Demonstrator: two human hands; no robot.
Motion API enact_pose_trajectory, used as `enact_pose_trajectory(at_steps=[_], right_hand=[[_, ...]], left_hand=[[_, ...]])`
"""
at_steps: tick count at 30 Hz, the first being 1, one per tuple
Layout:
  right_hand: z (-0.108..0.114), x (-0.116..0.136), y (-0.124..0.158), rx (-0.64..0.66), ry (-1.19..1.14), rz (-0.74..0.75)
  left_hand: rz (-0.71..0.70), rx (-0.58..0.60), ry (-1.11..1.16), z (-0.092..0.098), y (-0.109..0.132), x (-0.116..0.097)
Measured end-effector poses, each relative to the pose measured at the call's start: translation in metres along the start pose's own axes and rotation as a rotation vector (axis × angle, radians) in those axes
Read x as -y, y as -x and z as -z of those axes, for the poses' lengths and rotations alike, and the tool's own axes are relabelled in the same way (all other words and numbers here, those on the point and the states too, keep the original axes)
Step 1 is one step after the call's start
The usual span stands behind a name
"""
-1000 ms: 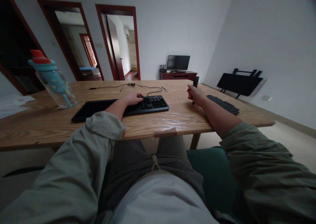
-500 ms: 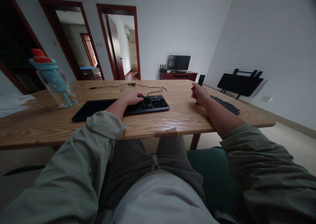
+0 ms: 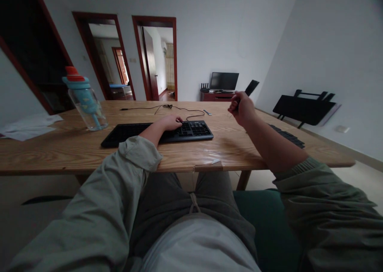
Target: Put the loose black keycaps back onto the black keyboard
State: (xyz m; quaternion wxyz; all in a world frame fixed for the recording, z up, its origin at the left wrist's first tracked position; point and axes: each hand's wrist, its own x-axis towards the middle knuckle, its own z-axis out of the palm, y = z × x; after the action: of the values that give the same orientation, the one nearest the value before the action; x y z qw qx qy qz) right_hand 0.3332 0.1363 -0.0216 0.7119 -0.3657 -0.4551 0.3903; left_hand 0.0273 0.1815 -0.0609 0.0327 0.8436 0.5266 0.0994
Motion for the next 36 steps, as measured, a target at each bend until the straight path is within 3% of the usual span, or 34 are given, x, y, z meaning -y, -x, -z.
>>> enact_pose_trajectory(at_steps=[5,9,12,17,36], right_hand=[[-0.066,-0.015,0.015,0.17,-0.038,-0.056],[-0.089,-0.045,0.026,0.218,-0.054,-0.166],[-0.087,-0.06,0.031,0.232,-0.032,-0.249],[-0.082,-0.062,0.034,0.223,-0.07,-0.306],[-0.076,-0.081,0.032,0.208,-0.076,-0.209]], left_hand=[[0.005,0.025,0.01,0.005,0.006,-0.006],[0.011,0.057,0.047,0.008,0.013,-0.012],[0.004,0.07,0.068,0.009,0.016,-0.015],[0.004,0.069,0.061,0.009,0.016,-0.013],[-0.047,0.06,0.094,0.007,0.012,-0.009]])
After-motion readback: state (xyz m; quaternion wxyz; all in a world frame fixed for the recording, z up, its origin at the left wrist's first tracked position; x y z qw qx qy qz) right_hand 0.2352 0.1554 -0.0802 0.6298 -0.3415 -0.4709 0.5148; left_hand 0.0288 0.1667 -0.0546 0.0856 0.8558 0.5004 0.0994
